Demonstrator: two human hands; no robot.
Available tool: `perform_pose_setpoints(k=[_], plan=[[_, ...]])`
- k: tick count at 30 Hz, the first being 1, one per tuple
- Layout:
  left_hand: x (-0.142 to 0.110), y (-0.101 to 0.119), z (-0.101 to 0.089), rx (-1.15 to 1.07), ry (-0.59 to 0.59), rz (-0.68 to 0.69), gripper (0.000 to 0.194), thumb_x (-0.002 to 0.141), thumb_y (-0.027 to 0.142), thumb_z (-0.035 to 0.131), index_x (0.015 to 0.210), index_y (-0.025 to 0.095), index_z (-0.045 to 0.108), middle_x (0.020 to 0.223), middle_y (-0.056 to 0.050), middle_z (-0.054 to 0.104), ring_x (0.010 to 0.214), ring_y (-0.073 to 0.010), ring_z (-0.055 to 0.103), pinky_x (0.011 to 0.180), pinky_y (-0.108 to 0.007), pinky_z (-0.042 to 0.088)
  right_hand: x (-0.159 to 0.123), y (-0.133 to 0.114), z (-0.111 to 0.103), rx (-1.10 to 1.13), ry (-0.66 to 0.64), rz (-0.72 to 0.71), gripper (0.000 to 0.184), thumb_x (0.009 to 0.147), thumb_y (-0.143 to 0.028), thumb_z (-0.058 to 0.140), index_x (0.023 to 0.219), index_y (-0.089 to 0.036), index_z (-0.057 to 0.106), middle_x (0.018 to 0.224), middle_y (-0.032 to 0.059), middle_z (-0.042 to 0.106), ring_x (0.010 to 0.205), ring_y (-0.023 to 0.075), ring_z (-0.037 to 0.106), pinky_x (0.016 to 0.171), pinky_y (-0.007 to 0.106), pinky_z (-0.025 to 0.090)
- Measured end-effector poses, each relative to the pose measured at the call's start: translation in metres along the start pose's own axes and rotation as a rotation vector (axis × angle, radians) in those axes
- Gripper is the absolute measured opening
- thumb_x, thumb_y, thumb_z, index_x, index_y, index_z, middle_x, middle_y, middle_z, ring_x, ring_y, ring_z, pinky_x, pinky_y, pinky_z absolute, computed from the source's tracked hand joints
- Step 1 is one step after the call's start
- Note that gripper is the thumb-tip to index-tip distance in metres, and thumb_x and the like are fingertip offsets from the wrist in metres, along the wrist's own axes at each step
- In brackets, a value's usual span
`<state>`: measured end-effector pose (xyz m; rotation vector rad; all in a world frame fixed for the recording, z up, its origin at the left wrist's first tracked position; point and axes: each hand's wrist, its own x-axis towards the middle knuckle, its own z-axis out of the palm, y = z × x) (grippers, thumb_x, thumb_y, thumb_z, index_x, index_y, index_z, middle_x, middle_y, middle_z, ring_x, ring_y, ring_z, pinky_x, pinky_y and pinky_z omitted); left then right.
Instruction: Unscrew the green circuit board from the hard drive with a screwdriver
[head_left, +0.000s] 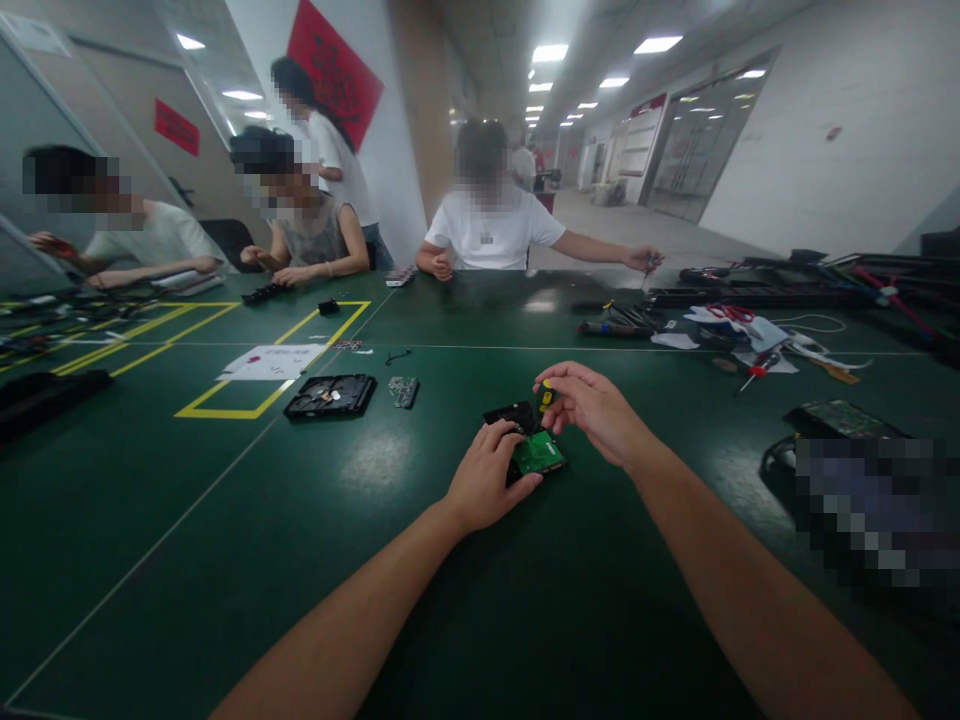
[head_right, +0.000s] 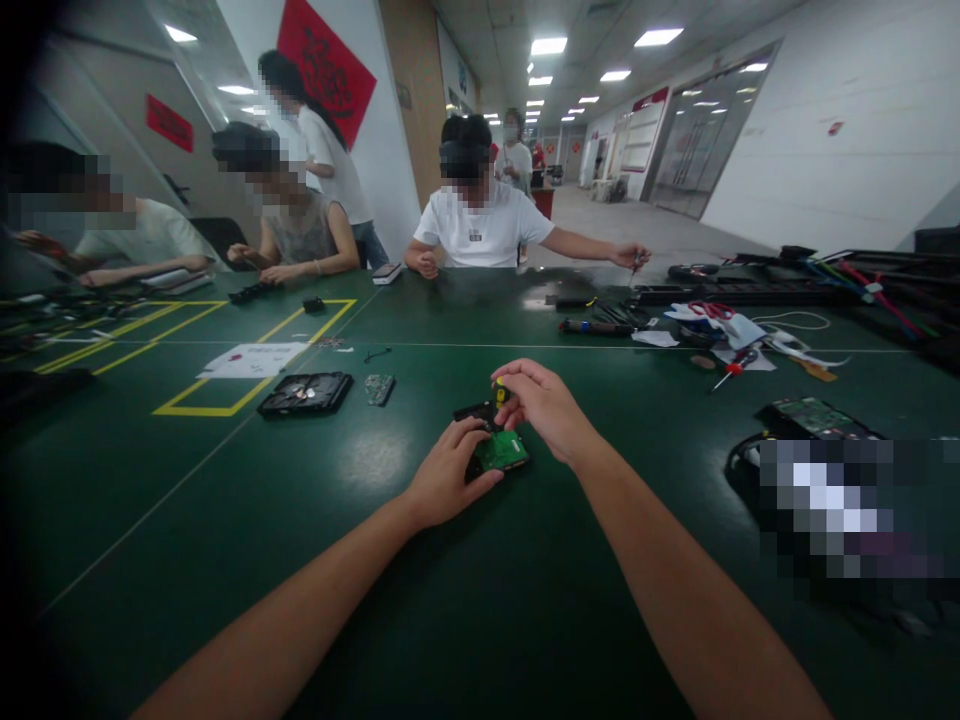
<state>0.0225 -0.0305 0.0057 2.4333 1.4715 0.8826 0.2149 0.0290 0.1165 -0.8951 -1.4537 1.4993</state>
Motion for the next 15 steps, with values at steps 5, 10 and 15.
perform_pose_setpoints(k=[5,10,15], plan=[[0.0004,-0.0005,0.0006,0.015,-0.010,0.002,0.055,0.093,0.053,0.069,0.136,0.024,0.053,0.148,-0.014,0.050,0.143,-0.0356,0.046,0.124,-0.062,0.034,-0.0008,-0.0001,-0.0015,-0.128,-0.019,-0.049,0.026,0.088,-0.042,0.076,0.099,-0.021,0.066,0.079,-0.0009,0.065,0.058,0.0103,0.060,0.049,0.022,0.046],[0.0000,-0.0022,0.0016,0.020,-0.019,0.005,0.055,0.093,0.053,0.068,0.136,0.023,0.052,0.148,-0.015,0.050,0.143,-0.0357,0.046,0.124,-0.062,0.033,-0.0017,-0.0002,-0.0023,-0.119,0.028,-0.046,0.032,0.083,-0.041,0.081,0.100,-0.021,0.061,0.092,0.0024,0.070,0.060,0.0133,0.066,0.045,0.024,0.046],[0.0001,-0.0016,0.0007,0.014,-0.019,0.004,0.055,0.093,0.054,0.068,0.137,0.024,0.052,0.148,-0.015,0.050,0.144,-0.0356,0.046,0.124,-0.063,0.033,-0.0015,-0.0032,0.0000,-0.081,0.058,-0.034,0.019,0.087,-0.034,0.073,0.100,-0.021,0.068,0.094,0.0048,0.072,0.060,0.0123,0.066,0.046,0.022,0.046]])
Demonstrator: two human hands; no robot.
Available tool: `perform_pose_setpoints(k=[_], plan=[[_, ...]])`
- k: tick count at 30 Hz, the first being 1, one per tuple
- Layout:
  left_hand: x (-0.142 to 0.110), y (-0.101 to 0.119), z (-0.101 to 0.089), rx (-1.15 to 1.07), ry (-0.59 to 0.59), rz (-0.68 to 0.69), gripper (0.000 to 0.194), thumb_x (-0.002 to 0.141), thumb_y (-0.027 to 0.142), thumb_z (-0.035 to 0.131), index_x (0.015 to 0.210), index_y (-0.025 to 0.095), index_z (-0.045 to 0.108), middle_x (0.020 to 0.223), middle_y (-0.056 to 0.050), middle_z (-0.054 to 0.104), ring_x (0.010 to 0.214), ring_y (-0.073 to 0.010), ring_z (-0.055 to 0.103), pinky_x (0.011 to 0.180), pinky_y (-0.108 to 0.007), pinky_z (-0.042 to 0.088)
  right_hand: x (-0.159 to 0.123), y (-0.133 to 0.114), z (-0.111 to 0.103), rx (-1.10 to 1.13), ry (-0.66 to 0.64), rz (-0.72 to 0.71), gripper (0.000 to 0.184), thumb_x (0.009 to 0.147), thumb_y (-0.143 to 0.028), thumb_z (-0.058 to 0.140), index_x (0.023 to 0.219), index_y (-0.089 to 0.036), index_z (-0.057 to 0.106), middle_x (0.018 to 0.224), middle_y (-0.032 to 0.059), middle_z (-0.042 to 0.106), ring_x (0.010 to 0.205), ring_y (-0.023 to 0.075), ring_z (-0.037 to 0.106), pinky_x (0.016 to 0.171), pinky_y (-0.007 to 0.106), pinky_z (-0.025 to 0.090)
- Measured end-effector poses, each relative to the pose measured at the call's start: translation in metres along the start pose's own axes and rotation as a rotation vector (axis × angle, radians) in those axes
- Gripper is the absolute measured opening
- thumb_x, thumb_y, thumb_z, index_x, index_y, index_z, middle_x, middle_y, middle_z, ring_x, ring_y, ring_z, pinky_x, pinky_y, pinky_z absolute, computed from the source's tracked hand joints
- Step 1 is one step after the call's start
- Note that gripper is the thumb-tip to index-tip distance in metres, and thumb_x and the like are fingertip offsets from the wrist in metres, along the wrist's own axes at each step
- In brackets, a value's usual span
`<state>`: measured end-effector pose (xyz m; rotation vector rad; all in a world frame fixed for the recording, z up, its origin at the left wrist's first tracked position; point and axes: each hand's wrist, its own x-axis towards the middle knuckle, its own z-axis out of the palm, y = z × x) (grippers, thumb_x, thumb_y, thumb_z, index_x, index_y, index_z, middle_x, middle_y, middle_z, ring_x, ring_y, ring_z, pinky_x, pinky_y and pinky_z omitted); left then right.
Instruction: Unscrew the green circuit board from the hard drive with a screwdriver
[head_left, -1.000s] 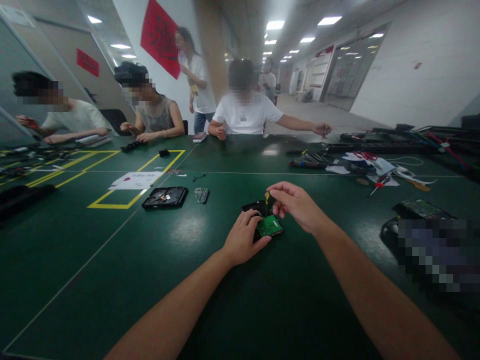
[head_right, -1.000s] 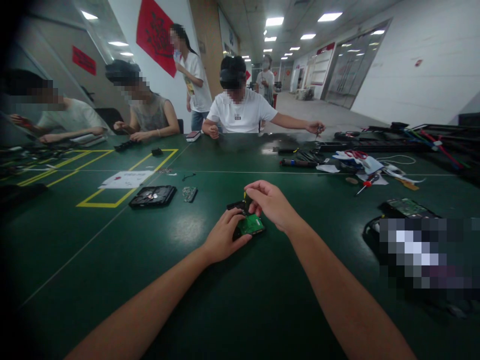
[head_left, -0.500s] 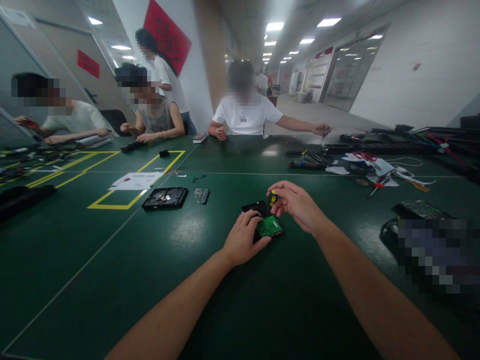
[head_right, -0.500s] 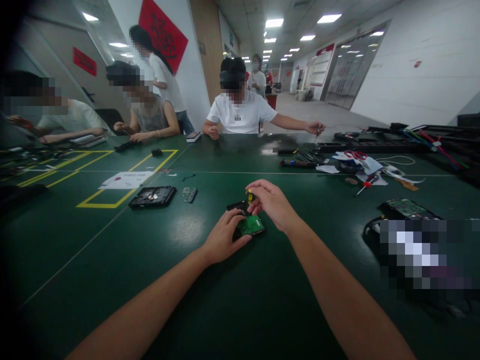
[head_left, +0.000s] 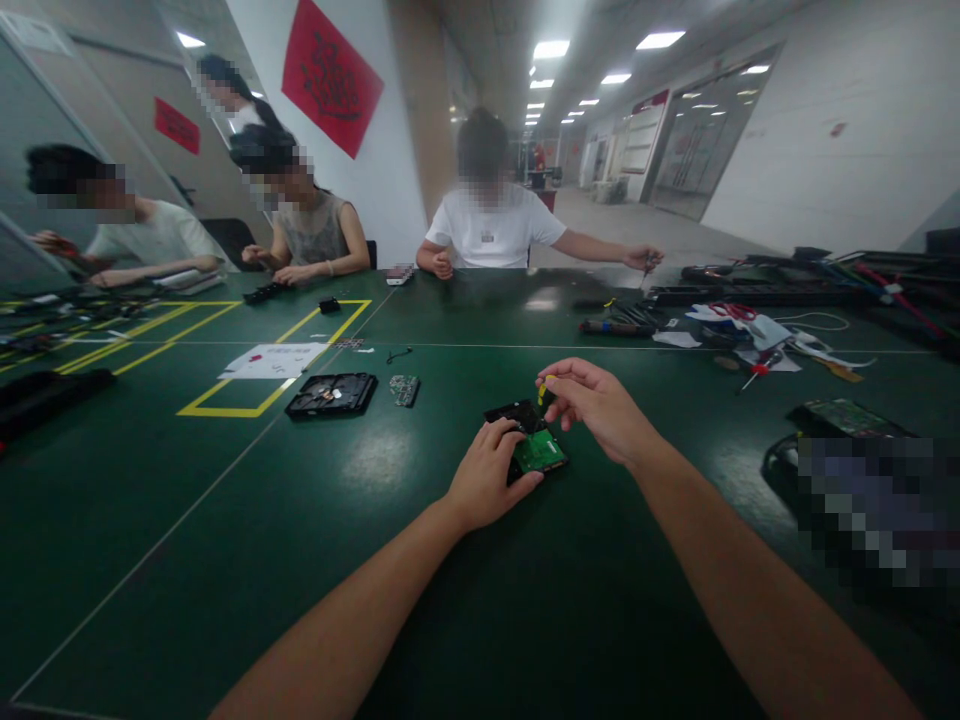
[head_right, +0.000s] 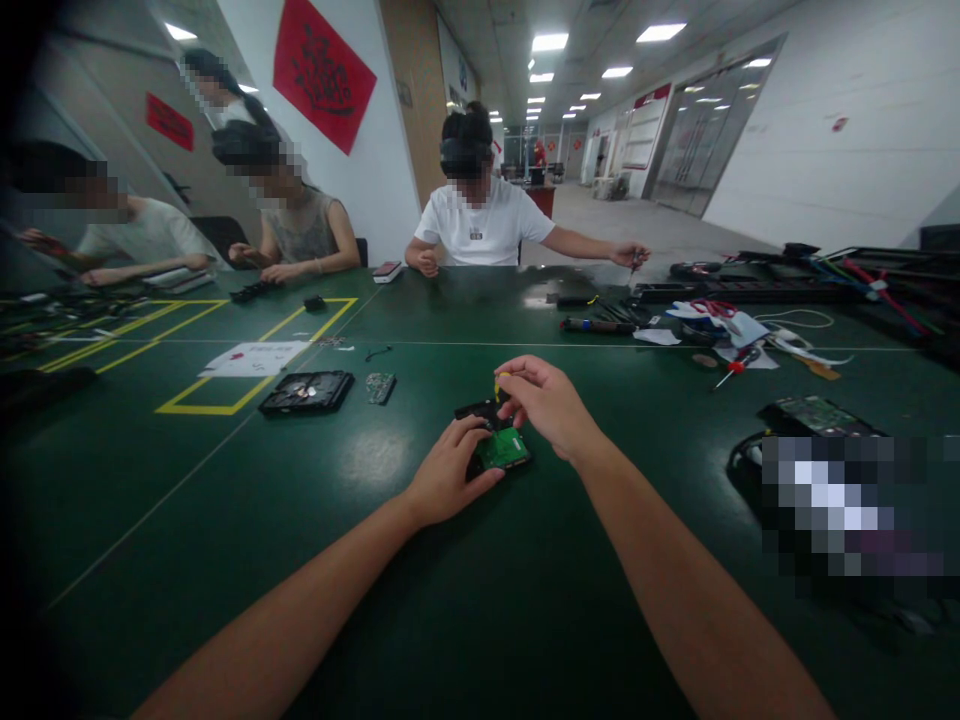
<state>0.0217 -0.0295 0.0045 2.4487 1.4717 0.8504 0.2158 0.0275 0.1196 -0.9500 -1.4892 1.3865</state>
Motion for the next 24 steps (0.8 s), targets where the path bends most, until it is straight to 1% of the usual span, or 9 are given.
perform_pose_setpoints(k=[3,6,8,11,13,15,18,20,24], plan=[[0.0001,0.0003,-0.0005,0.001,0.001,-0.002,0.055,0.093,0.054,0.068,0.136,0.023,0.053,0.148,-0.015,0.050,0.143,-0.0357,0.046,0.124,-0.061,0.035,0.0002,-0.0013,0.0014,0.050,0.003,0.042,0.016,0.090,-0.029,0.067,0.103,-0.021,0.071,0.094,0.0053,0.071,0.060,0.0137,0.069,0.046,0.024,0.047],[0.0000,-0.0004,0.0001,-0.002,0.014,0.003,0.055,0.092,0.053,0.069,0.136,0.024,0.054,0.147,-0.014,0.050,0.142,-0.0357,0.047,0.123,-0.060,0.037,0.0008,0.0008,0.0015,0.089,-0.039,0.048,0.016,0.092,-0.032,0.066,0.102,-0.021,0.071,0.087,0.0044,0.070,0.064,0.0150,0.070,0.054,0.026,0.053],[-0.0001,-0.0008,0.0006,-0.008,0.021,0.006,0.055,0.092,0.053,0.069,0.136,0.025,0.054,0.147,-0.013,0.051,0.142,-0.0357,0.047,0.122,-0.060,0.038,0.0012,0.0031,0.0007,0.038,-0.064,0.025,0.020,0.093,-0.039,0.069,0.100,-0.021,0.071,0.078,0.0024,0.068,0.061,0.0137,0.067,0.054,0.025,0.051],[-0.0001,-0.0003,0.0002,-0.008,0.020,0.007,0.054,0.092,0.052,0.070,0.136,0.025,0.053,0.147,-0.013,0.051,0.142,-0.0359,0.047,0.121,-0.061,0.038,0.0013,0.0051,-0.0015,-0.071,-0.069,-0.019,0.027,0.092,-0.047,0.072,0.099,-0.020,0.071,0.067,-0.0004,0.065,0.056,0.0118,0.061,0.050,0.022,0.046],[-0.0001,0.0004,-0.0007,-0.002,0.013,0.004,0.054,0.092,0.052,0.069,0.136,0.024,0.053,0.148,-0.013,0.050,0.142,-0.0359,0.047,0.122,-0.062,0.037,0.0011,0.0046,-0.0031,-0.089,-0.049,-0.035,0.029,0.089,-0.046,0.075,0.100,-0.020,0.069,0.073,-0.0001,0.067,0.057,0.0120,0.062,0.048,0.023,0.046],[-0.0001,0.0009,-0.0015,0.002,0.006,0.001,0.054,0.093,0.053,0.068,0.136,0.023,0.053,0.148,-0.014,0.050,0.142,-0.0359,0.046,0.122,-0.061,0.037,0.0009,0.0035,-0.0041,-0.072,-0.026,-0.034,0.032,0.085,-0.044,0.080,0.099,-0.020,0.065,0.085,0.0021,0.070,0.059,0.0129,0.065,0.046,0.023,0.046],[-0.0001,0.0002,-0.0009,0.005,0.004,0.004,0.055,0.093,0.053,0.068,0.137,0.024,0.053,0.148,-0.014,0.050,0.143,-0.0359,0.046,0.122,-0.061,0.037,0.0009,0.0019,-0.0038,-0.042,-0.030,-0.020,0.031,0.085,-0.043,0.079,0.097,-0.020,0.061,0.097,0.0052,0.072,0.060,0.0133,0.067,0.045,0.024,0.047],[-0.0001,-0.0009,0.0004,0.007,0.003,0.003,0.056,0.092,0.053,0.069,0.137,0.024,0.052,0.148,-0.014,0.050,0.142,-0.0359,0.046,0.122,-0.062,0.036,0.0012,0.0014,-0.0030,-0.037,-0.034,-0.020,0.028,0.087,-0.042,0.077,0.097,-0.020,0.063,0.098,0.0052,0.072,0.062,0.0127,0.067,0.048,0.024,0.048],[-0.0005,-0.0021,0.0024,0.007,0.008,-0.002,0.057,0.092,0.053,0.069,0.137,0.024,0.052,0.149,-0.014,0.049,0.143,-0.0361,0.046,0.122,-0.061,0.037,0.0012,0.0014,-0.0027,-0.054,-0.015,-0.050,0.025,0.088,-0.042,0.075,0.099,-0.021,0.070,0.085,0.0014,0.068,0.062,0.0114,0.063,0.050,0.022,0.046]])
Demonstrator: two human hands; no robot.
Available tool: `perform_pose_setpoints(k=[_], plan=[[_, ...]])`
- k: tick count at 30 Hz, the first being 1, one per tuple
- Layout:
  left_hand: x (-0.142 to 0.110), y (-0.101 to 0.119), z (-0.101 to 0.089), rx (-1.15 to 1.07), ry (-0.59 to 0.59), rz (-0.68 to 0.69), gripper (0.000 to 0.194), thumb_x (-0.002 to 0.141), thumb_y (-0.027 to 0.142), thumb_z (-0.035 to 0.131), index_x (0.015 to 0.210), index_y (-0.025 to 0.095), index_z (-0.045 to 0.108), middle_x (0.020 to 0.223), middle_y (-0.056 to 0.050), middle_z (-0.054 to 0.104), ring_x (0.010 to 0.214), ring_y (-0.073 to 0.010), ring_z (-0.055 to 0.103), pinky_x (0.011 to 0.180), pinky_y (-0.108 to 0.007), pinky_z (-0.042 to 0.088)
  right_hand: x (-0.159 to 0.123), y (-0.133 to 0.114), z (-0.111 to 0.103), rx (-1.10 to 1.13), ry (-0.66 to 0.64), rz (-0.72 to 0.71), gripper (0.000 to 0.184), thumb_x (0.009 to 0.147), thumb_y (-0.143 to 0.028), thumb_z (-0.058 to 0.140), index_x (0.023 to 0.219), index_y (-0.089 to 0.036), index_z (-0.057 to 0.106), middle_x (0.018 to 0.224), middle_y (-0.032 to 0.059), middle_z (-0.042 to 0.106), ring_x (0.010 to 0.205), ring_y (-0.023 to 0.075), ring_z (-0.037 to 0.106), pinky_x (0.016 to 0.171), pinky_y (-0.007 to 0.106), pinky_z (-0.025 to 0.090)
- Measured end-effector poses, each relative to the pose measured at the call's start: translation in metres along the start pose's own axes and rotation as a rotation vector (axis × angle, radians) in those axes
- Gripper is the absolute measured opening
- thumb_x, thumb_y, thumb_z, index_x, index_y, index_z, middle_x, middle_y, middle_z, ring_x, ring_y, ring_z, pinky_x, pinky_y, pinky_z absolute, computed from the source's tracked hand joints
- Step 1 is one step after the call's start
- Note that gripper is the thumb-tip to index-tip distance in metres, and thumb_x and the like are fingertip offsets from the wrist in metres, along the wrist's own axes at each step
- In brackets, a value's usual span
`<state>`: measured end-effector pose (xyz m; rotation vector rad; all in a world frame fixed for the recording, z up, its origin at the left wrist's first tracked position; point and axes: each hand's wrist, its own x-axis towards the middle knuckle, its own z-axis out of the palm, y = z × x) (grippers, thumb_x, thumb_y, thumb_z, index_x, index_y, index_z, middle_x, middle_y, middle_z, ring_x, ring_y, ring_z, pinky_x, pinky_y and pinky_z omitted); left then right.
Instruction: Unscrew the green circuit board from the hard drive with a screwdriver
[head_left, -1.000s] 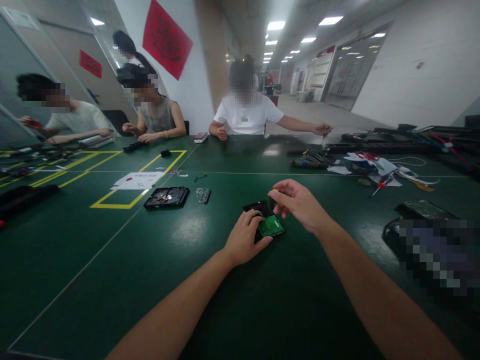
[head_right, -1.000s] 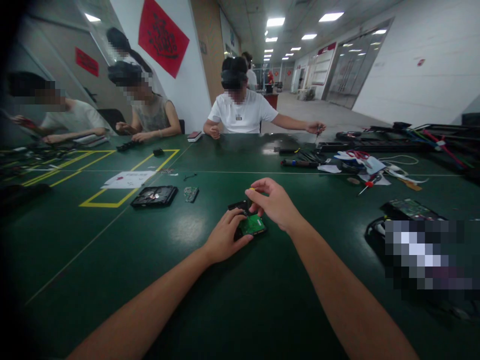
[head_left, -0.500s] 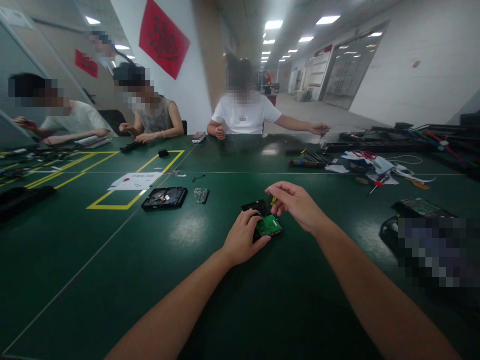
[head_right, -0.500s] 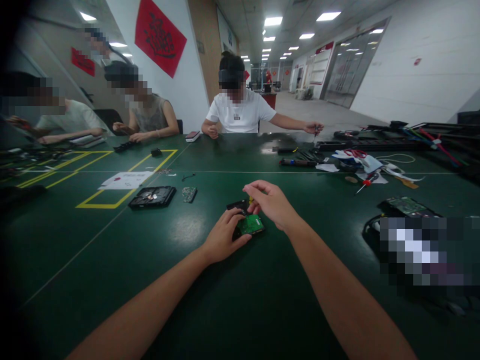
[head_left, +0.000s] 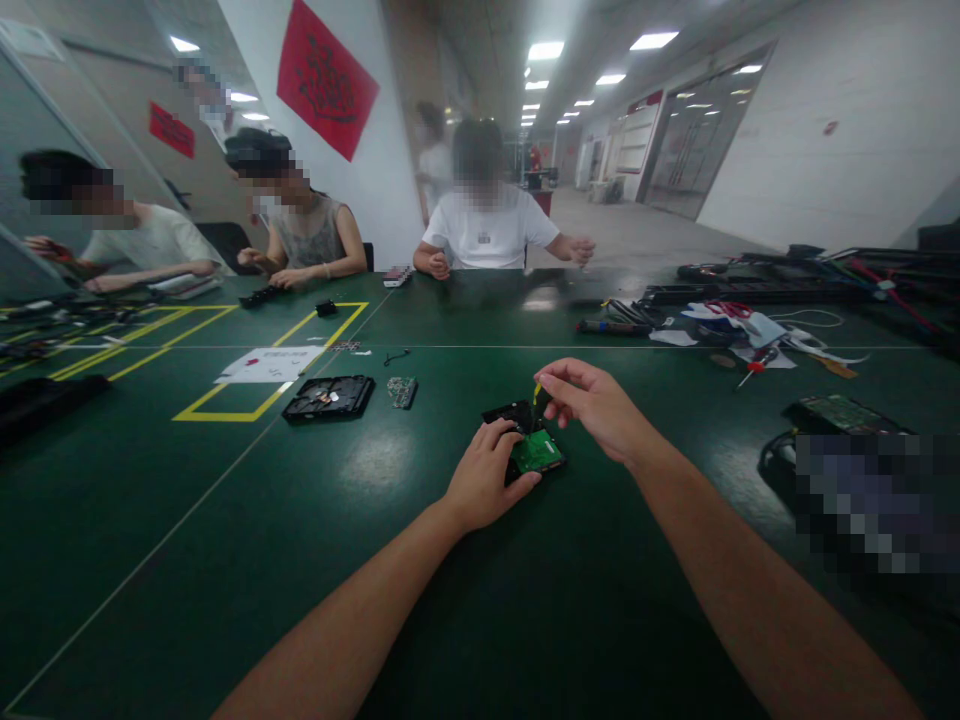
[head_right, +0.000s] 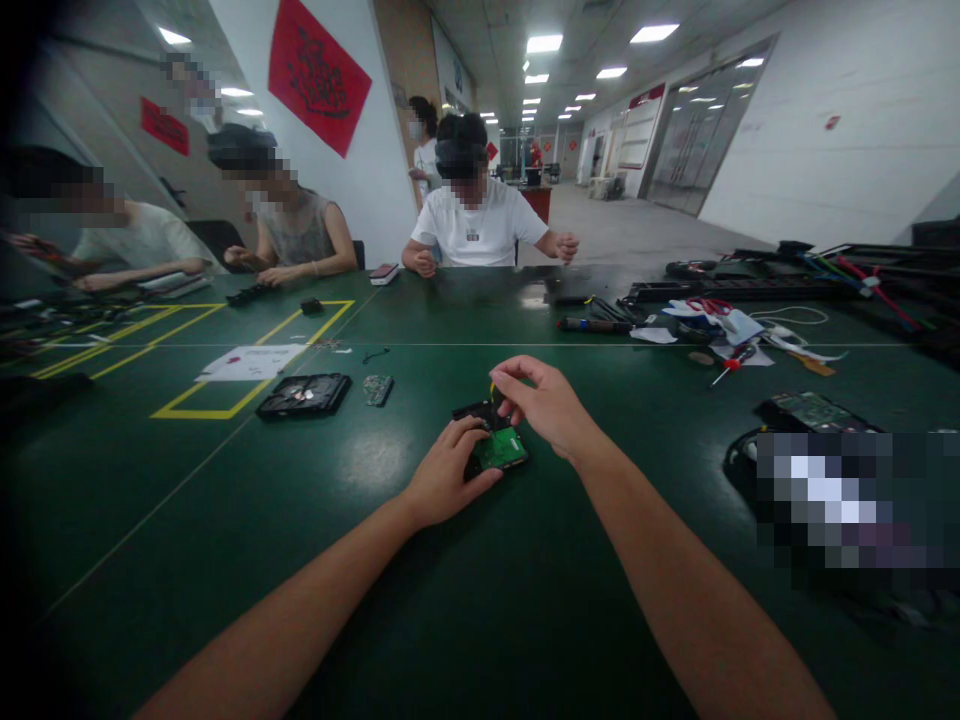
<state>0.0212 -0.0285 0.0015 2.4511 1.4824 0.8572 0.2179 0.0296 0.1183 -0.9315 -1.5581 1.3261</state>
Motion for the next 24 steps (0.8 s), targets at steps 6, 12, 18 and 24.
perform_pose_setpoints(k=[6,12,18,24], plan=[[0.0000,0.0016,-0.0017,-0.003,-0.004,-0.002,0.055,0.092,0.052,0.069,0.137,0.024,0.052,0.149,-0.014,0.049,0.143,-0.0363,0.046,0.123,-0.061,0.036,0.0007,0.0030,-0.0003,0.052,-0.018,0.011,0.022,0.094,-0.038,0.066,0.108,-0.022,0.072,0.089,0.0035,0.069,0.062,0.0120,0.064,0.052,0.024,0.047],[0.0001,0.0015,-0.0017,-0.013,-0.002,0.001,0.057,0.092,0.052,0.070,0.138,0.024,0.053,0.149,-0.014,0.050,0.144,-0.0361,0.045,0.122,-0.060,0.038,0.0021,0.0051,0.0010,0.037,-0.004,0.007,0.024,0.093,-0.044,0.068,0.101,-0.022,0.067,0.105,0.0048,0.071,0.061,0.0100,0.061,0.052,0.024,0.046],[0.0002,0.0032,-0.0028,-0.020,0.006,0.003,0.055,0.092,0.050,0.070,0.138,0.024,0.053,0.148,-0.015,0.050,0.143,-0.0361,0.046,0.121,-0.061,0.039,0.0007,0.0030,-0.0029,-0.126,-0.014,-0.032,0.029,0.094,-0.049,0.068,0.105,-0.022,0.073,0.076,-0.0009,0.062,0.060,0.0112,0.054,0.049,0.023,0.038],[0.0003,0.0036,-0.0028,-0.011,-0.009,-0.008,0.055,0.092,0.051,0.070,0.137,0.023,0.053,0.148,-0.014,0.050,0.143,-0.0360,0.046,0.123,-0.061,0.036,0.0001,0.0026,-0.0010,-0.018,-0.022,0.014,0.026,0.091,-0.038,0.072,0.107,-0.021,0.060,0.109,0.0061,0.070,0.054,0.0088,0.059,0.041,0.022,0.038]])
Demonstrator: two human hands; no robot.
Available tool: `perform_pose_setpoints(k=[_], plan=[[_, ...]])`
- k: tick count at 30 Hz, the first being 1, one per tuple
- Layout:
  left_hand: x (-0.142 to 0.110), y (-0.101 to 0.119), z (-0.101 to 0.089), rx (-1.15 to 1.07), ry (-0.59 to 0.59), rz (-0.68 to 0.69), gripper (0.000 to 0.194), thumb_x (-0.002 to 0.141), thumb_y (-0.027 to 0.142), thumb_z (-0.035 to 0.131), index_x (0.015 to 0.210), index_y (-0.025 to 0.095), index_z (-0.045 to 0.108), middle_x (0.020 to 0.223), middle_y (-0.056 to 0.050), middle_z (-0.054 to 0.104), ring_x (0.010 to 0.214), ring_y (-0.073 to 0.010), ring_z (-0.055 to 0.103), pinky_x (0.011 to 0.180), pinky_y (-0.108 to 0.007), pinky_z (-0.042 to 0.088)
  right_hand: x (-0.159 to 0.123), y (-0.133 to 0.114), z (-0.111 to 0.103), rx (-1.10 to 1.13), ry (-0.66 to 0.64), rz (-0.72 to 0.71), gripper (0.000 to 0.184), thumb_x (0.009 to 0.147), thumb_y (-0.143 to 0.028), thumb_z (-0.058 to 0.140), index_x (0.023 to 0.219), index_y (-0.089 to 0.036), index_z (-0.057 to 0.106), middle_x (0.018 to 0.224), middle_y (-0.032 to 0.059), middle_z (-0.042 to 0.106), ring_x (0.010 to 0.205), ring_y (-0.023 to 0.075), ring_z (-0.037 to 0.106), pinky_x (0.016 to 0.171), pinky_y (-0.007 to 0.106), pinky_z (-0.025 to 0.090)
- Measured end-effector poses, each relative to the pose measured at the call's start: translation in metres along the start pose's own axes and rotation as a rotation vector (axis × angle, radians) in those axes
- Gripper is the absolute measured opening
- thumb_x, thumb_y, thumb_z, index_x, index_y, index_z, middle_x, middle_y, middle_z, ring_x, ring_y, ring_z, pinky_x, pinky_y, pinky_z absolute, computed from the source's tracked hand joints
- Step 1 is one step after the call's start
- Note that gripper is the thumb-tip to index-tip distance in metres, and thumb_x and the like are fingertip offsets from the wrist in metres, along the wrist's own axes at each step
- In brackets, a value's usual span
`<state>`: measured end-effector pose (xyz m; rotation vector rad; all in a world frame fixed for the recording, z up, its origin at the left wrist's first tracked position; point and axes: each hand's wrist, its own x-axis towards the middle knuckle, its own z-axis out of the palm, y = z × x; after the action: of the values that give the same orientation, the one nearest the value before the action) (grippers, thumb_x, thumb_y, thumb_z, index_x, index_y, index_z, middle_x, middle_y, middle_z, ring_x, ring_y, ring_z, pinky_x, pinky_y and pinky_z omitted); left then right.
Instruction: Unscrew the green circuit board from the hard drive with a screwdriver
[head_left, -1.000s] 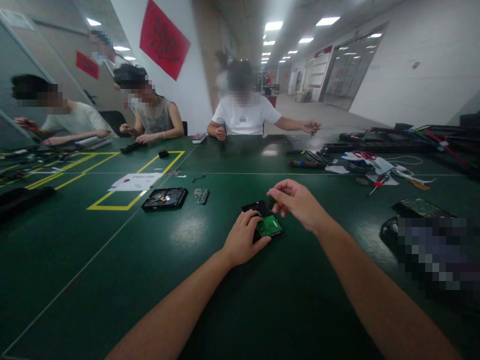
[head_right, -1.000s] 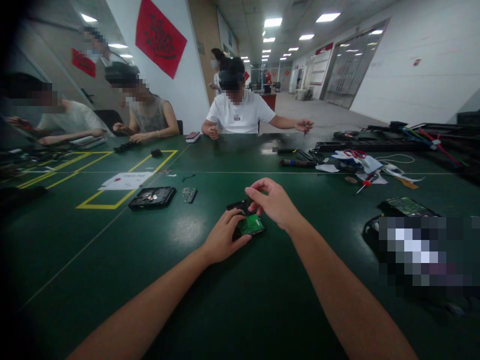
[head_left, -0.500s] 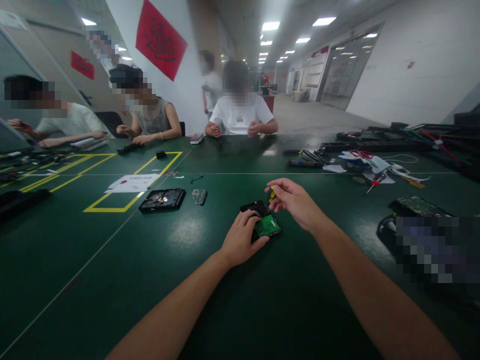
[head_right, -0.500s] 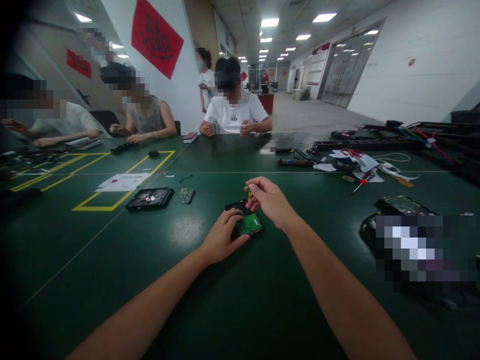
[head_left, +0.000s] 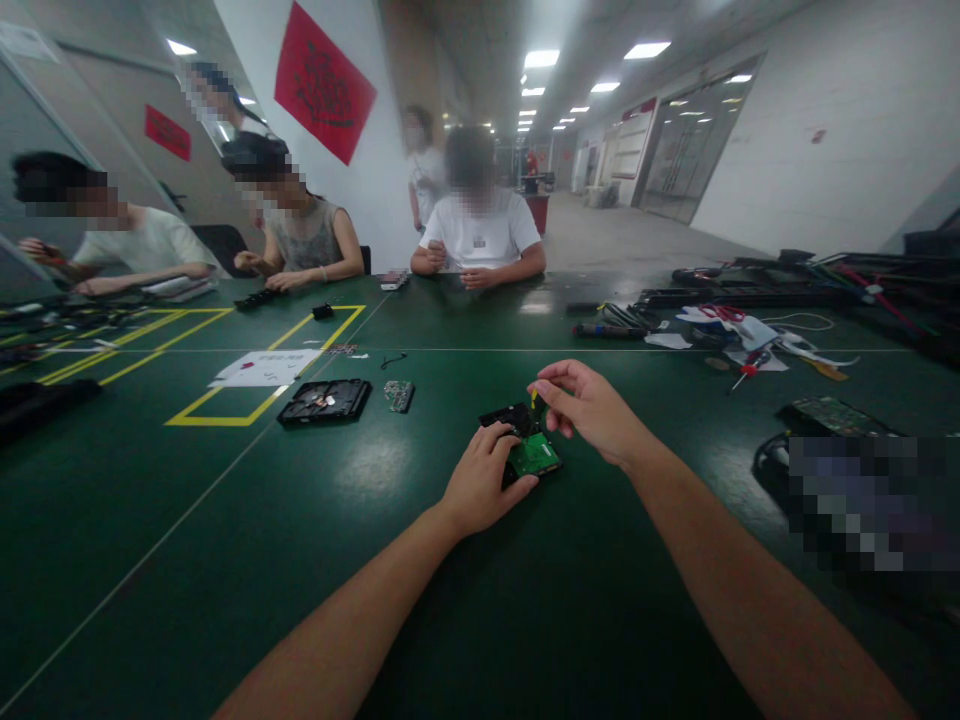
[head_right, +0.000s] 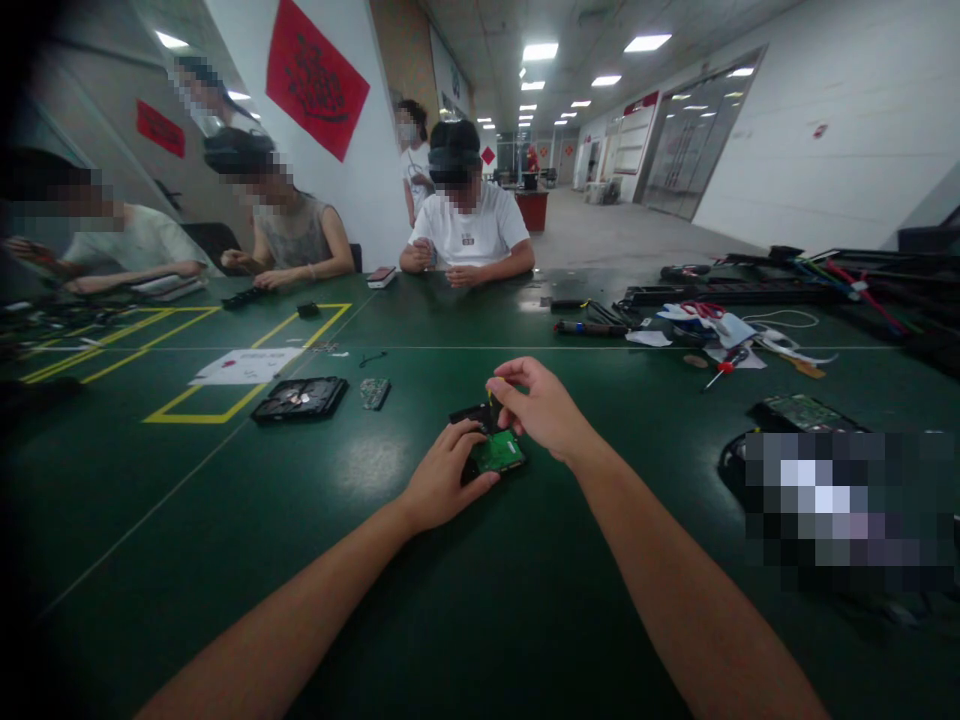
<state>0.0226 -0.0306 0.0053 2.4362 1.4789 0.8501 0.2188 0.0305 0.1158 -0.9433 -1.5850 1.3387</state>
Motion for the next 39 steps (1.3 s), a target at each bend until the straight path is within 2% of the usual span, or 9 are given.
perform_pose_setpoints(k=[4,7,12,18,22,27,32,36,39], plan=[[0.000,0.000,0.000,0.004,0.001,-0.005,0.054,0.093,0.051,0.069,0.137,0.023,0.054,0.148,-0.014,0.050,0.142,-0.0363,0.046,0.123,-0.060,0.036,0.002,0.002,0.000,0.074,-0.001,0.004,0.018,0.095,-0.034,0.065,0.105,-0.020,0.062,0.112,0.0075,0.070,0.062,0.0105,0.066,0.048,0.023,0.048],[0.000,0.000,0.000,-0.004,0.010,0.004,0.055,0.093,0.052,0.069,0.137,0.023,0.054,0.147,-0.014,0.051,0.142,-0.0358,0.047,0.123,-0.059,0.037,0.002,0.002,0.000,0.103,-0.012,0.026,0.019,0.096,-0.036,0.063,0.106,-0.019,0.066,0.094,0.0039,0.069,0.064,0.0119,0.066,0.055,0.024,0.052],[0.000,-0.002,0.001,-0.017,0.022,0.002,0.057,0.091,0.051,0.071,0.138,0.024,0.054,0.147,-0.014,0.052,0.142,-0.0365,0.047,0.123,-0.062,0.036,0.000,0.000,0.000,-0.024,-0.025,-0.018,0.026,0.091,-0.045,0.073,0.096,-0.019,0.067,0.072,-0.0022,0.062,0.056,0.0098,0.058,0.049,0.021,0.045],[0.000,0.000,-0.001,-0.009,0.005,0.003,0.055,0.093,0.052,0.069,0.137,0.023,0.054,0.148,-0.014,0.051,0.142,-0.0363,0.046,0.123,-0.061,0.035,-0.001,-0.001,-0.001,-0.062,-0.001,-0.039,0.030,0.087,-0.043,0.078,0.099,-0.020,0.064,0.090,0.0027,0.070,0.059,0.0117,0.062,0.046,0.023,0.045],[0.000,0.001,-0.002,0.000,-0.002,-0.004,0.054,0.094,0.052,0.067,0.137,0.023,0.054,0.149,-0.014,0.050,0.143,-0.0361,0.046,0.124,-0.061,0.034,-0.001,-0.001,-0.001,-0.037,-0.028,-0.050,0.024,0.093,-0.042,0.070,0.101,-0.020,0.065,0.098,0.0050,0.072,0.061,0.0115,0.064,0.046,0.023,0.044],[0.000,0.001,-0.002,-0.043,0.011,-0.009,0.067,0.087,0.056,0.074,0.140,0.023,0.050,0.148,-0.015,0.051,0.143,-0.0363,0.047,0.123,-0.061,0.036,0.001,0.001,-0.004,-0.093,0.025,-0.042,0.024,0.100,-0.035,0.057,0.113,-0.019,0.070,0.072,0.0010,0.065,0.058,0.0114,0.060,0.053,0.022,0.047],[0.000,-0.002,0.002,-0.048,0.037,-0.013,0.070,0.084,0.057,0.076,0.138,0.022,0.050,0.147,-0.015,0.053,0.143,-0.0352,0.047,0.124,-0.059,0.035,0.001,-0.001,-0.006,-0.046,-0.013,-0.004,0.027,0.099,-0.040,0.059,0.111,-0.019,0.070,0.081,0.0036,0.068,0.061,0.0136,0.065,0.052,0.025,0.050],[0.001,-0.003,0.004,-0.041,0.056,-0.014,0.064,0.085,0.055,0.076,0.134,0.022,0.052,0.146,-0.014,0.053,0.143,-0.0352,0.047,0.124,-0.059,0.035,0.001,-0.006,0.000,-0.205,-0.047,-0.046,0.034,0.096,-0.053,0.065,0.096,-0.020,0.070,0.067,-0.0008,0.061,0.053,0.0116,0.057,0.046,0.023,0.042],[0.001,-0.001,0.002,-0.039,0.050,-0.020,0.063,0.085,0.055,0.076,0.133,0.022,0.053,0.145,-0.014,0.054,0.142,-0.0349,0.048,0.124,-0.058,0.036,0.003,-0.008,0.004,-0.294,-0.021,-0.091,0.032,0.094,-0.052,0.067,0.093,-0.020,0.068,0.075,-0.0005,0.065,0.051,0.0093,0.053,0.046,0.023,0.041]])
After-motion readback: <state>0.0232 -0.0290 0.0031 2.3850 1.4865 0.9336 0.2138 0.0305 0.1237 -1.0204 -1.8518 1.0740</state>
